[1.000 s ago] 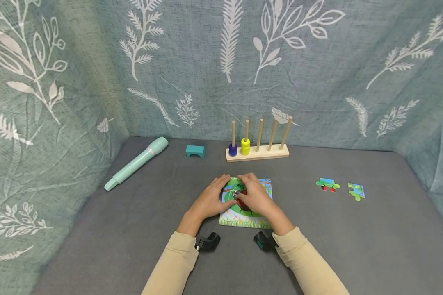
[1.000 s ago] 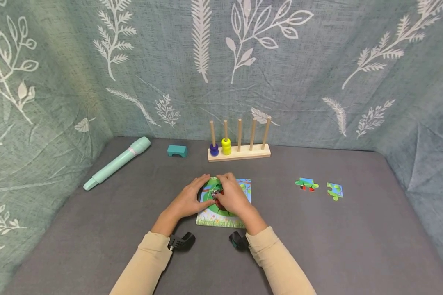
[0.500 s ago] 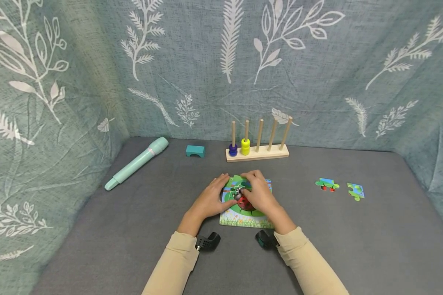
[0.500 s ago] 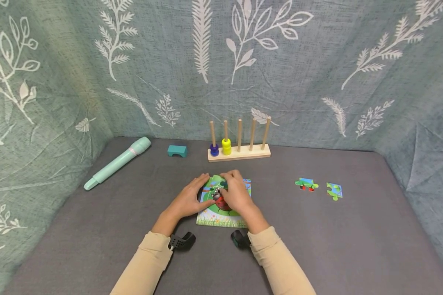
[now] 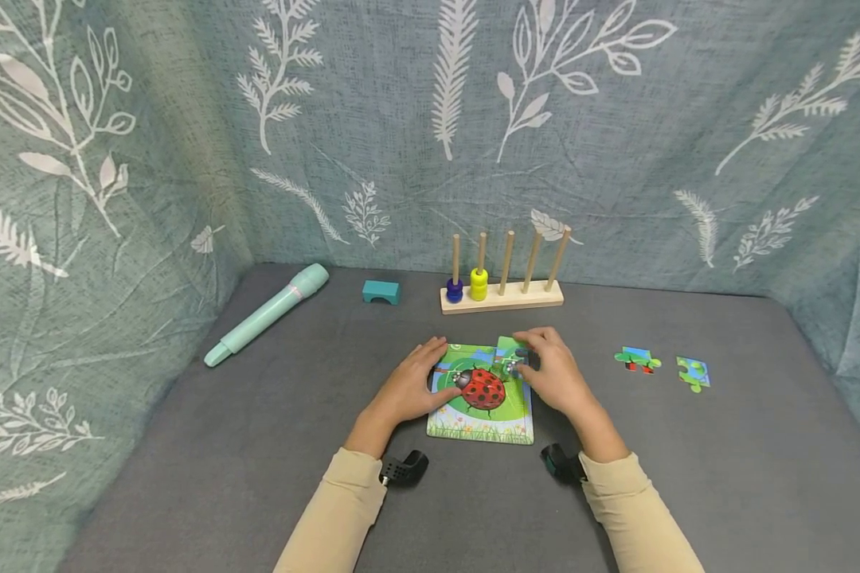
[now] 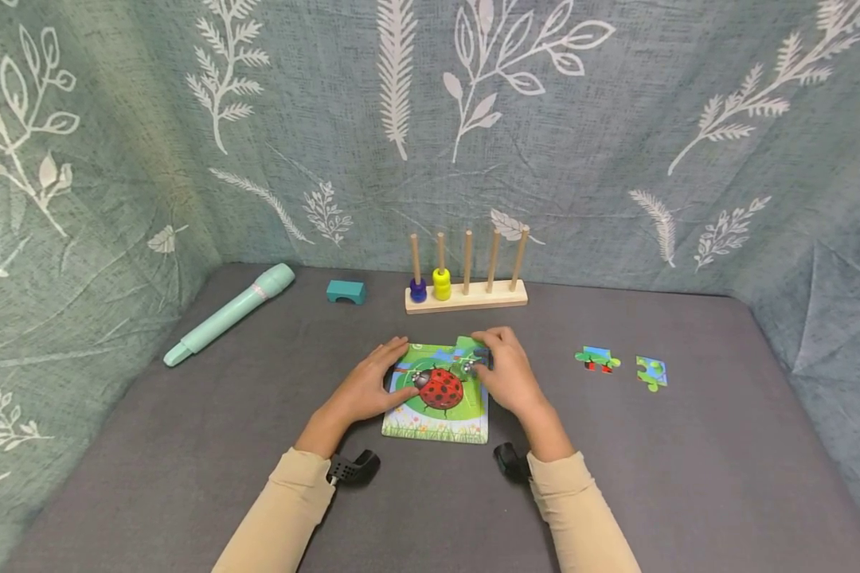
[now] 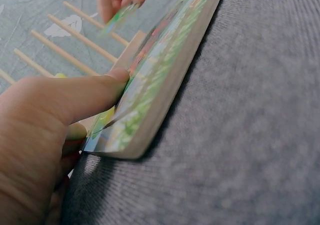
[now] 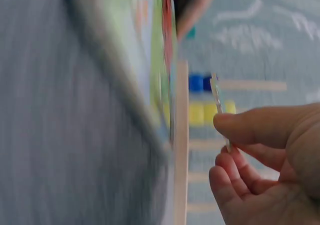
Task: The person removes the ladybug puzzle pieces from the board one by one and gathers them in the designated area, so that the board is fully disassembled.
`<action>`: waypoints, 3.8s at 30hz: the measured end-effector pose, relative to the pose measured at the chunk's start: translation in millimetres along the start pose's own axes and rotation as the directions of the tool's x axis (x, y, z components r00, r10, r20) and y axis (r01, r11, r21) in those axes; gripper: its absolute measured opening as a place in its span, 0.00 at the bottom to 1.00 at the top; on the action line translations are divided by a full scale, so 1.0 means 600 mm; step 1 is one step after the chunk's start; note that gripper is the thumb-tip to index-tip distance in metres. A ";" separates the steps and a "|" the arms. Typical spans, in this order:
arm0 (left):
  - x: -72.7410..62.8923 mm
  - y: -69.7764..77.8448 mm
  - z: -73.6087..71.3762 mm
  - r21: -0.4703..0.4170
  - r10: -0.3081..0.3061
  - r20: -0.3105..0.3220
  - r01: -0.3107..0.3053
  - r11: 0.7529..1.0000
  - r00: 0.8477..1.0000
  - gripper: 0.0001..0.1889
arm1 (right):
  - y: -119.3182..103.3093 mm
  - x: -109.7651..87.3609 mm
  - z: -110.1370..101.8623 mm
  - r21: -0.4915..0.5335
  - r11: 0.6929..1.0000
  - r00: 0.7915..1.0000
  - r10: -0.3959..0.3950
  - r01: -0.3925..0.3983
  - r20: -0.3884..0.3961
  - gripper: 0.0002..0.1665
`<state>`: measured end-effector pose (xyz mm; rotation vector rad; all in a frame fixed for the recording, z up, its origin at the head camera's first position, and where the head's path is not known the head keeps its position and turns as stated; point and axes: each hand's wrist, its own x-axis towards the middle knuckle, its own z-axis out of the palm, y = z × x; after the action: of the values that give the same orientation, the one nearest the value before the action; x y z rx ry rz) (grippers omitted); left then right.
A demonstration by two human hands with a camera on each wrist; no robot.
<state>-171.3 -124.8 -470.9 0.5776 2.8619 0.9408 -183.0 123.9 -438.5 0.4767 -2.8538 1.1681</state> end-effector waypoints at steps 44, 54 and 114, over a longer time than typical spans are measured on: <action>0.001 -0.001 0.008 -0.002 -0.002 -0.014 0.002 1.000 1.000 0.42 | 0.145 -0.031 -0.095 -0.125 0.983 0.988 0.124 -0.136 -0.094 0.26; -0.004 0.006 0.019 -0.147 0.129 -0.133 -0.148 0.978 0.983 0.34 | 0.114 -0.032 -0.089 -0.108 0.988 0.993 0.110 -0.114 -0.042 0.30; -0.022 0.055 0.039 0.008 0.270 0.057 -0.271 0.963 0.961 0.30 | 0.022 -0.054 0.022 0.090 0.995 0.986 0.014 -0.029 0.166 0.27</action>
<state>-143.8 -92.5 -471.2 1.0005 2.7900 0.9194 -154.7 132.5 -461.0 0.5734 -2.9586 1.3294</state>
